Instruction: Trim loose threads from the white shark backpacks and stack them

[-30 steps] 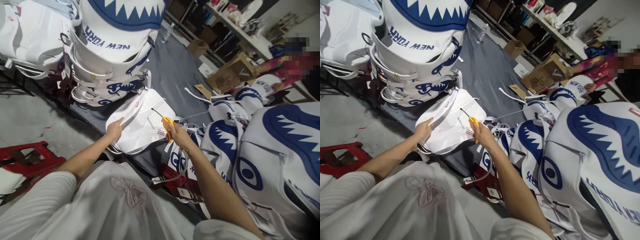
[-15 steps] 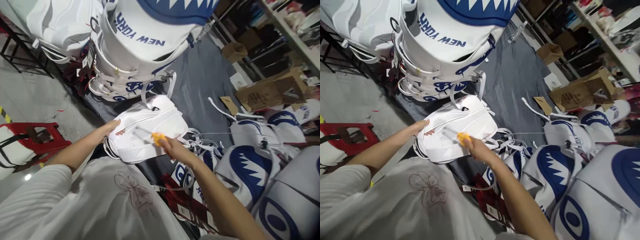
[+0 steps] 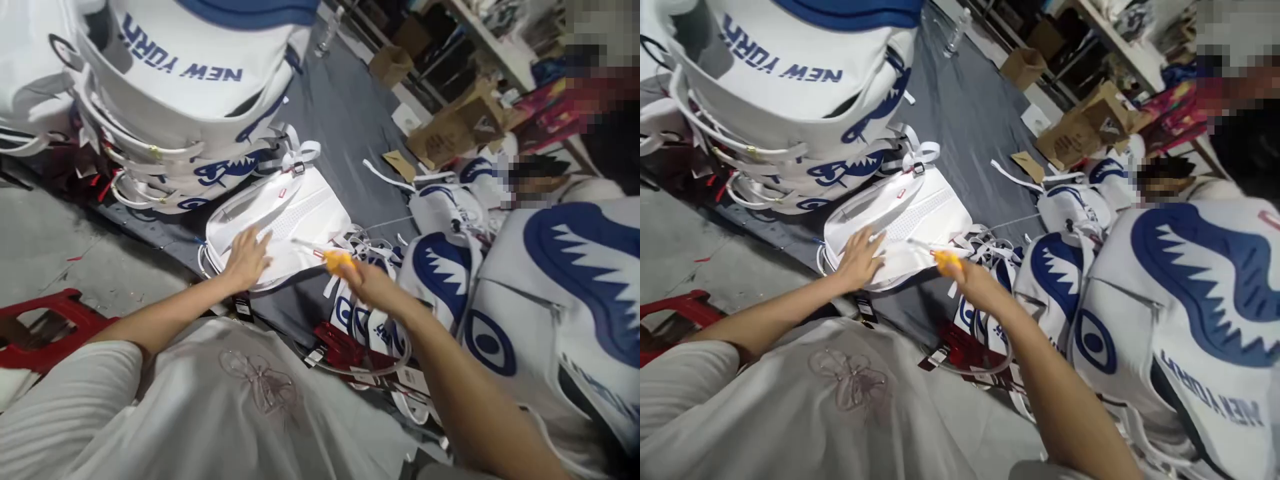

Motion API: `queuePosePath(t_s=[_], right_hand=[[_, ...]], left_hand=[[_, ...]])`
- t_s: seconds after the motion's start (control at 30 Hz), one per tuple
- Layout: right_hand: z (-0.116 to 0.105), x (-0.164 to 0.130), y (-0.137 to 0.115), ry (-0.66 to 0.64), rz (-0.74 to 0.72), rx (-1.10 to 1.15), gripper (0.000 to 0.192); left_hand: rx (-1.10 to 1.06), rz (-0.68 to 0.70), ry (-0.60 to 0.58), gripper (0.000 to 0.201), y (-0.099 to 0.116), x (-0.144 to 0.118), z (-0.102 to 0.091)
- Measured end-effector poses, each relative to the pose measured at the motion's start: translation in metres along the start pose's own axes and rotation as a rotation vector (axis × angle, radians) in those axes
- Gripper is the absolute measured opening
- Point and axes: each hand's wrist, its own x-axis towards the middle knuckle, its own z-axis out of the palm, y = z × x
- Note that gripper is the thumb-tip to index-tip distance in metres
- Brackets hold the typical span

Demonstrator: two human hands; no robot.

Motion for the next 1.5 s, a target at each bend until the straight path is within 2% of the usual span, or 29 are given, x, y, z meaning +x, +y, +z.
queuePosePath(t_s=[0.07,0.13,0.17,0.23,0.3,0.33,0.37,0.43,0.47,0.53,0.63,0.7,0.73,0.77,0.8,0.87,0.9,0.93,0.97,1.03,1.1,1.17,1.27,1.33,1.4,1.43,1.5], right_hand=[[-0.006,0.008,0.013,0.186,0.117,-0.108,0.045],[-0.01,0.011,0.02,0.288,0.188,-0.163,0.045],[-0.011,0.007,0.022,0.269,0.18,-0.146,0.044],[-0.009,-0.011,0.024,0.102,0.092,-0.022,0.043],[-0.003,-0.034,0.027,-0.088,-0.007,0.121,0.046],[0.001,-0.044,0.029,-0.118,-0.007,0.15,0.047],[0.004,-0.052,0.033,-0.1,0.025,0.145,0.046],[0.01,-0.058,0.038,0.029,0.108,0.086,0.043],[0.011,-0.058,0.04,0.071,0.112,0.071,0.042],[0.01,-0.052,0.041,0.083,0.092,0.054,0.042],[0.004,-0.042,0.039,0.192,0.148,-0.073,0.043],[0.002,-0.04,0.038,0.181,0.121,-0.156,0.044],[0.002,-0.041,0.039,0.145,0.096,-0.183,0.046],[0.004,-0.043,0.041,0.111,0.092,-0.206,0.047],[0.008,-0.048,0.043,0.094,0.11,-0.227,0.048],[0.024,-0.06,0.049,0.091,0.158,-0.231,0.047],[0.036,-0.067,0.052,0.062,0.16,-0.203,0.046],[0.052,-0.075,0.052,0.01,0.143,-0.161,0.044],[0.07,-0.082,0.051,-0.053,0.126,-0.119,0.042],[0.109,-0.094,0.043,-0.149,0.136,-0.066,0.041],[0.147,-0.098,0.026,-0.165,0.183,-0.043,0.04],[0.177,-0.094,0.004,-0.126,0.239,-0.01,0.039],[0.202,-0.073,-0.03,-0.071,0.275,0.061,0.037],[0.21,-0.057,-0.049,-0.041,0.264,0.106,0.036],[0.216,-0.048,-0.061,-0.002,0.242,0.13,0.036],[0.22,-0.047,-0.064,0.02,0.236,0.132,0.035],[0.228,-0.055,-0.062,0.042,0.272,0.127,0.033]], left_hand=[[0.025,0.15,-0.067,0.073,0.018,-0.008,0.015],[-0.032,0.107,-0.155,0.069,0.026,-0.004,0.026],[-0.135,0.005,-0.181,0.062,0.026,0.003,0.028],[-0.423,-0.246,-0.208,0.046,0.016,0.017,0.027],[-0.713,-0.478,-0.263,0.051,0.002,0.026,0.022],[-0.833,-0.576,-0.316,0.058,-0.004,0.026,0.02],[-0.908,-0.647,-0.367,0.062,-0.007,0.024,0.019],[-0.965,-0.721,-0.402,0.063,-0.001,0.014,0.022],[-0.964,-0.725,-0.381,0.06,0.006,0.007,0.026],[-0.813,-0.627,-0.272,0.051,0.029,-0.003,0.036],[-0.323,-0.369,-0.118,0.059,0.064,-0.009,0.05],[-0.013,-0.226,-0.149,0.066,0.078,-0.009,0.054],[0.044,-0.185,-0.183,0.067,0.08,-0.009,0.054],[0.048,-0.144,-0.188,0.065,0.077,-0.01,0.051],[0.01,-0.105,-0.138,0.063,0.071,-0.011,0.047],[-0.157,-0.093,0.111,0.054,0.046,-0.015,0.033],[-0.28,-0.164,0.25,0.047,0.03,-0.015,0.025],[-0.437,-0.305,0.345,0.039,0.013,-0.013,0.016],[-0.609,-0.488,0.386,0.03,-0.003,-0.009,0.008],[-0.918,-0.814,0.306,0.018,-0.031,0.004,-0.005],[-1.132,-0.972,0.15,0.021,-0.048,0.019,-0.015],[-1.262,-0.994,0.049,0.024,-0.055,0.029,-0.021],[-1.519,-0.959,-0.147,0.026,-0.056,0.03,-0.022],[-1.677,-0.908,-0.385,0.026,-0.057,0.028,-0.015],[-1.734,-0.879,-0.619,0.033,-0.061,0.028,-0.004],[-1.75,-0.868,-0.703,0.038,-0.063,0.029,0.002],[-1.805,-0.838,-0.76,0.049,-0.069,0.034,0.013]])
